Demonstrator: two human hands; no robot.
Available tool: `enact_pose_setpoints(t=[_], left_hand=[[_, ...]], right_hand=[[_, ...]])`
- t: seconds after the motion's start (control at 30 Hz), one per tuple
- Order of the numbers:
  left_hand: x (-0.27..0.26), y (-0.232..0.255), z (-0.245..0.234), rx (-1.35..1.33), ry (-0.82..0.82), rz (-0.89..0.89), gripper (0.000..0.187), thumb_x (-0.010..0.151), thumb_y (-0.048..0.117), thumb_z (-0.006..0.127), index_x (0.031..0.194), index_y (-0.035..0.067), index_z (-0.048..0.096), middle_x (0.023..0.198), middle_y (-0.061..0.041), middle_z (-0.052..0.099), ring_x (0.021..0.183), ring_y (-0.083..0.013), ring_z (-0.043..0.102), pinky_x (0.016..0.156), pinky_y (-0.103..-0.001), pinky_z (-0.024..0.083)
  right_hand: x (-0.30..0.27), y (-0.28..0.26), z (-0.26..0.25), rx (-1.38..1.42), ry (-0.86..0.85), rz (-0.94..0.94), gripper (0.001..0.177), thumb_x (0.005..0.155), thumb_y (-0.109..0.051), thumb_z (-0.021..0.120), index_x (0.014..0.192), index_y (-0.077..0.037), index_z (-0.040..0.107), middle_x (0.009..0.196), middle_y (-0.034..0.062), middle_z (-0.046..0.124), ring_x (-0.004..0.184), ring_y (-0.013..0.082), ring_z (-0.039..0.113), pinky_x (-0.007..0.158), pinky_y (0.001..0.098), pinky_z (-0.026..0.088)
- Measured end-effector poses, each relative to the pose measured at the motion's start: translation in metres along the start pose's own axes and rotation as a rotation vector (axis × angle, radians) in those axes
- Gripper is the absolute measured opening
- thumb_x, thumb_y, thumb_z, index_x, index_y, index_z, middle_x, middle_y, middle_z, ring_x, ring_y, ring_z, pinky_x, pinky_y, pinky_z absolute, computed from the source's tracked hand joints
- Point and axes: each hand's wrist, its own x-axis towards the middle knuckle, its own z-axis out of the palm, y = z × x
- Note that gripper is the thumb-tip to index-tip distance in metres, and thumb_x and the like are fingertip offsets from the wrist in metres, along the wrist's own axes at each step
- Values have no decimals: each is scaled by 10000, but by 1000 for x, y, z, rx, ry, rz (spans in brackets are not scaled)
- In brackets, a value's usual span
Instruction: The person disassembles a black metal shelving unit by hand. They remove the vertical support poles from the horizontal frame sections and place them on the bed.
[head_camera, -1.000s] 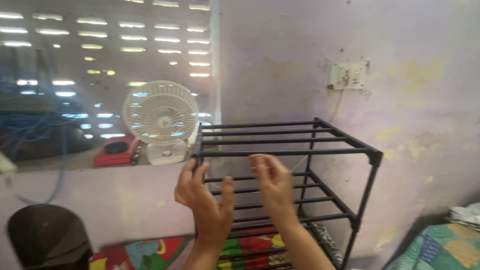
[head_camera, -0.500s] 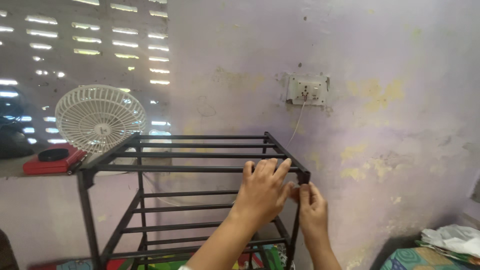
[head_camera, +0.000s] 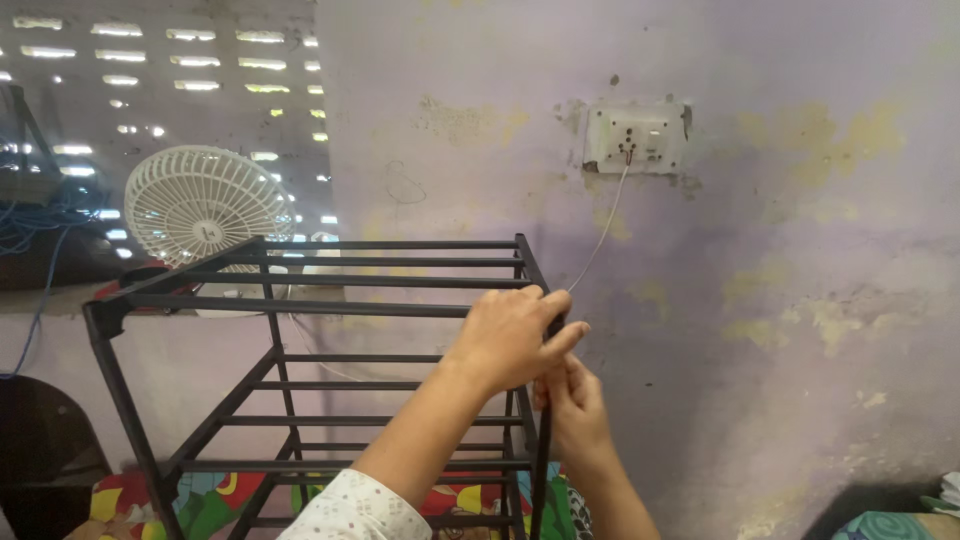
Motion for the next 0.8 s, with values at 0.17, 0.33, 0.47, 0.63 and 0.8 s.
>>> enact_pose_setpoints(t=[0.17, 0.33, 0.47, 0.63, 0.8], left_hand=[[1, 0, 6, 1, 174, 57, 348, 937, 443, 613, 956, 104, 694, 755, -101, 680, 715, -299, 689, 656, -451, 537], [1, -1, 12, -24, 215, 33, 272, 923, 373, 611, 920, 121, 713, 742, -89, 673, 689, -300, 683, 633, -443, 532], [3, -5, 13, -3, 245, 3, 234, 884, 338, 618, 893, 129, 722, 717, -93, 665, 667, -304, 678, 620, -453, 525], [7, -4, 21, -7, 260, -27, 245, 876, 338, 621, 808, 119, 710, 703, -97, 658, 675, -311, 672, 631, -459, 525], [1, 1, 24, -33, 313, -13, 245, 855, 334, 644, 782, 107, 701, 703, -111, 653, 655, -327, 655, 625, -463, 516]], right_hand=[[2, 16, 19, 40, 88, -264, 325, 1123, -248, 519, 963, 21, 606, 759, -9, 531, 650, 57, 421, 558, 245, 355], [-1, 6, 24, -107, 92, -279, 260, 1049, -214, 463, 1100, -17, 625, 788, -20, 650, 695, 33, 556, 586, 228, 447], [6, 2, 23, 4, -68, -297, 265, 1088, -180, 485, 1066, 40, 632, 816, 6, 640, 736, 62, 572, 673, 238, 494], [5, 10, 25, -72, 83, -249, 229, 1070, -145, 485, 1066, 30, 633, 781, 20, 627, 661, 56, 505, 554, 253, 396], [7, 24, 28, -295, 202, -453, 203, 1034, -113, 485, 1044, 26, 634, 772, 20, 664, 702, 41, 568, 592, 237, 464]])
